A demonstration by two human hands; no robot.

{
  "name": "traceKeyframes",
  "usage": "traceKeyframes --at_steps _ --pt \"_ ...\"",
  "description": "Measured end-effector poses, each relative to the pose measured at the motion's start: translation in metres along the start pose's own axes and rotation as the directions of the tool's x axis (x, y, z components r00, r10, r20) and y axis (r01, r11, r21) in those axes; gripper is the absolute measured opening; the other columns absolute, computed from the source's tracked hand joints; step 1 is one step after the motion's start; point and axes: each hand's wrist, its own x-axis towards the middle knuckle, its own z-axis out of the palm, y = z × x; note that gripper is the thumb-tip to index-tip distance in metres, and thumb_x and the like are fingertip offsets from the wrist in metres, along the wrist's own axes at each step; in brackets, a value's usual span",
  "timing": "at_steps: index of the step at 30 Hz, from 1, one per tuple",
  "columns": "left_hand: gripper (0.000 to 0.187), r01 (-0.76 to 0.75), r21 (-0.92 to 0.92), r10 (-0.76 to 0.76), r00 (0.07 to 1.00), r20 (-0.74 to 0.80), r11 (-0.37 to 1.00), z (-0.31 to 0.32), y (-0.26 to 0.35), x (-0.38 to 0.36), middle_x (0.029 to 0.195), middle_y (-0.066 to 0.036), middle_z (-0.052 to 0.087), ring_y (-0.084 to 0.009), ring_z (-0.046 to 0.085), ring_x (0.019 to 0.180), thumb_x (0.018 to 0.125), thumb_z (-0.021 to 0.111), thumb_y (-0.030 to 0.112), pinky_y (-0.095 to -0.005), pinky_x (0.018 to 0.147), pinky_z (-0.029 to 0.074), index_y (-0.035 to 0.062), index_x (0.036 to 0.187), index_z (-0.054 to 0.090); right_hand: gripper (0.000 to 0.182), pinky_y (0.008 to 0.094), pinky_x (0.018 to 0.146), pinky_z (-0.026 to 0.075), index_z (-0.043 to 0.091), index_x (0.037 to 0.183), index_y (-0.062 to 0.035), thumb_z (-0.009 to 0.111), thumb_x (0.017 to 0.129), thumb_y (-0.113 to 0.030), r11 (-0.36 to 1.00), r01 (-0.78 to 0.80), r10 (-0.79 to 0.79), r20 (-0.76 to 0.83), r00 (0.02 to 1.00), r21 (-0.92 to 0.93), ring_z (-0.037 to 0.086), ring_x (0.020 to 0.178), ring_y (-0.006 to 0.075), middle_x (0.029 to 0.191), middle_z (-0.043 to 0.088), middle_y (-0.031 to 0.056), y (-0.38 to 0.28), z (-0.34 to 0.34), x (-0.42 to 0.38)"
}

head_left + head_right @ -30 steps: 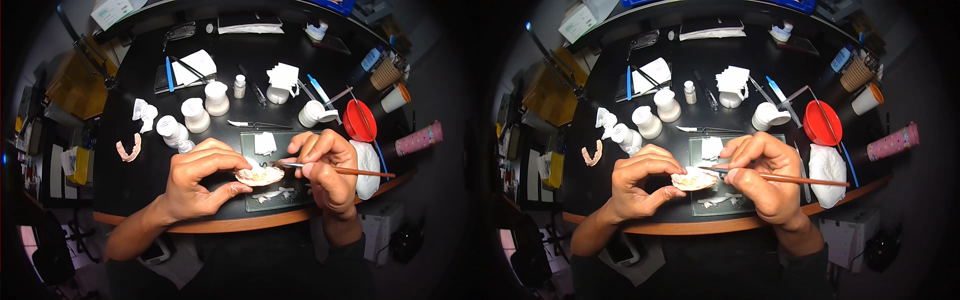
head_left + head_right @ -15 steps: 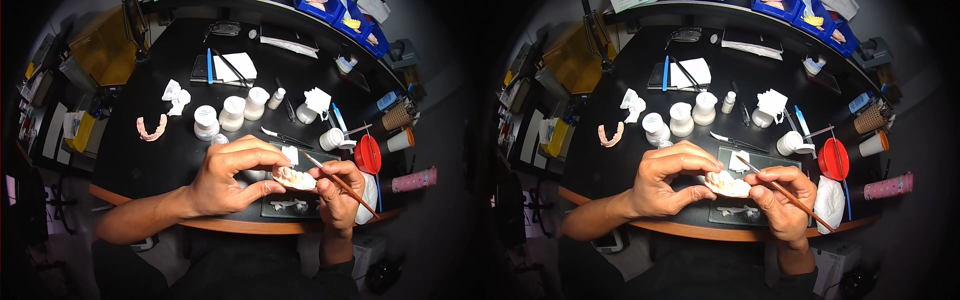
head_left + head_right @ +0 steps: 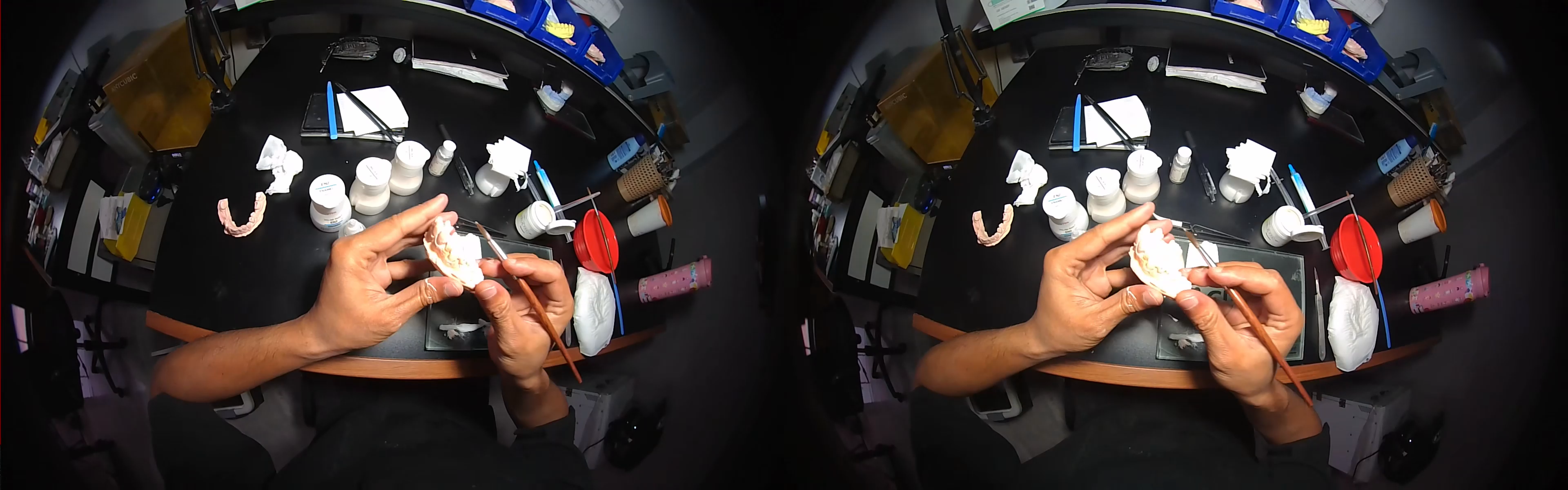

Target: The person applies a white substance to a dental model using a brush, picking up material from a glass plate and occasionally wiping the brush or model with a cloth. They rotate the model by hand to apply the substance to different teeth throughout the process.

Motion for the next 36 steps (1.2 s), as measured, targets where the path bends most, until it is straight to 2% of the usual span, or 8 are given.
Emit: traceKeyframes --at_steps 11,15,16,19,23,24,30,36 --pt "0.062 -0.011 0.039 0.011 1.0 -0.004 0.999 -0.001 0.002 0.001 0.132 -0.022 0.059 -0.0244 0.059 0.124 0.082 0.078 -0.007 -0.0377 0.101 0.056 -0.0083 0.137 0.051 0.028 0.0308 0.088 0.057 0.062 0.109 0.002 0.074 0.085 0.01 0.993 0.05 -0.045 0.04 0.998 -0.111 0.07 0.101 0.0226 0.104 0.065 0.0159 0.001 -0.002 -0.001" --pt "0.061 -0.003 0.083 0.003 1.0 0.003 0.997 -0.002 0.003 0.001 0.131 -0.021 0.06 -0.0238 0.06 0.122 0.081 0.078 -0.008 -0.0376 0.099 0.057 -0.0076 0.136 0.052 0.013 0.033 0.092 0.054 0.062 0.106 0.0044 0.064 0.094 0.001 0.98 0.101 -0.093 0.054 0.994 -0.17 0.069 0.095 0.0203 0.108 0.065 0.0182 0.004 -0.013 0.002" --pt "0.061 -0.006 0.091 0.006 1.0 0.003 0.996 -0.003 0.002 0.001 0.13 -0.021 0.06 -0.0236 0.061 0.121 0.08 0.079 -0.008 -0.0375 0.098 0.058 -0.0074 0.136 0.053 0.014 0.0341 0.094 0.052 0.06 0.108 0.0065 0.058 0.095 0.0 1.0 -0.01 0.01 -0.034 0.999 -0.017 0.069 0.093 0.0202 0.114 0.063 0.0224 -0.001 -0.006 0.001" --pt "0.062 0.012 0.139 -0.017 0.999 0.034 0.99 -0.004 0.005 0.002 0.133 -0.022 0.058 -0.0253 0.059 0.125 0.081 0.078 -0.008 -0.0382 0.102 0.056 -0.0088 0.137 0.051 0.015 0.0344 0.094 0.053 0.058 0.108 0.0069 0.057 0.093 0.002 0.981 -0.102 0.112 -0.054 0.992 0.163 0.068 0.095 0.0212 0.119 0.06 0.0255 -0.008 -0.007 0.005" --pt "0.063 0.038 0.179 -0.049 0.997 0.055 0.983 -0.006 0.009 0.002 0.134 -0.023 0.058 -0.0262 0.058 0.126 0.08 0.077 -0.009 -0.0388 0.103 0.054 -0.0097 0.137 0.05 0.012 0.0374 0.095 0.054 0.056 0.102 0.0055 0.056 0.09 0.003 0.957 -0.138 0.138 0.018 0.99 0.256 0.066 0.107 0.0259 0.097 0.067 0.0223 -0.003 -0.011 0.008" --pt "0.063 0.047 0.182 -0.058 0.997 0.055 0.982 -0.006 0.009 0.001 0.134 -0.023 0.058 -0.0263 0.058 0.126 0.08 0.077 -0.009 -0.0388 0.103 0.055 -0.0097 0.137 0.05 0.01 0.0414 0.098 0.053 0.056 0.099 0.0042 0.056 0.089 0.005 0.941 -0.165 0.173 0.0 0.985 0.297 0.064 0.112 0.0278 0.084 0.068 0.0189 -0.006 -0.008 0.009" --pt "0.063 0.055 0.21 -0.072 0.995 0.073 0.976 -0.005 0.012 0.002 0.133 -0.022 0.057 -0.0266 0.058 0.125 0.08 0.078 -0.006 -0.0377 0.098 0.058 -0.0095 0.137 0.051 0.006 0.047 0.1 0.055 0.053 0.09 -0.0004 0.056 0.088 0.004 0.917 -0.203 0.216 -0.002 0.976 0.343 0.064 0.11 0.0291 0.074 0.067 0.0144 -0.007 -0.008 0.011" --pt "0.063 0.049 0.229 -0.075 0.991 0.108 0.972 -0.006 0.014 0.003 0.132 -0.022 0.057 -0.0266 0.059 0.124 0.08 0.079 -0.002 -0.0371 0.096 0.059 -0.0087 0.137 0.053 0.007 0.0466 0.092 0.06 0.053 0.089 -0.0009 0.056 0.087 0.004 0.931 -0.196 0.197 0.027 0.98 0.309 0.064 0.107 0.0303 0.073 0.067 0.0143 -0.001 -0.014 0.009"
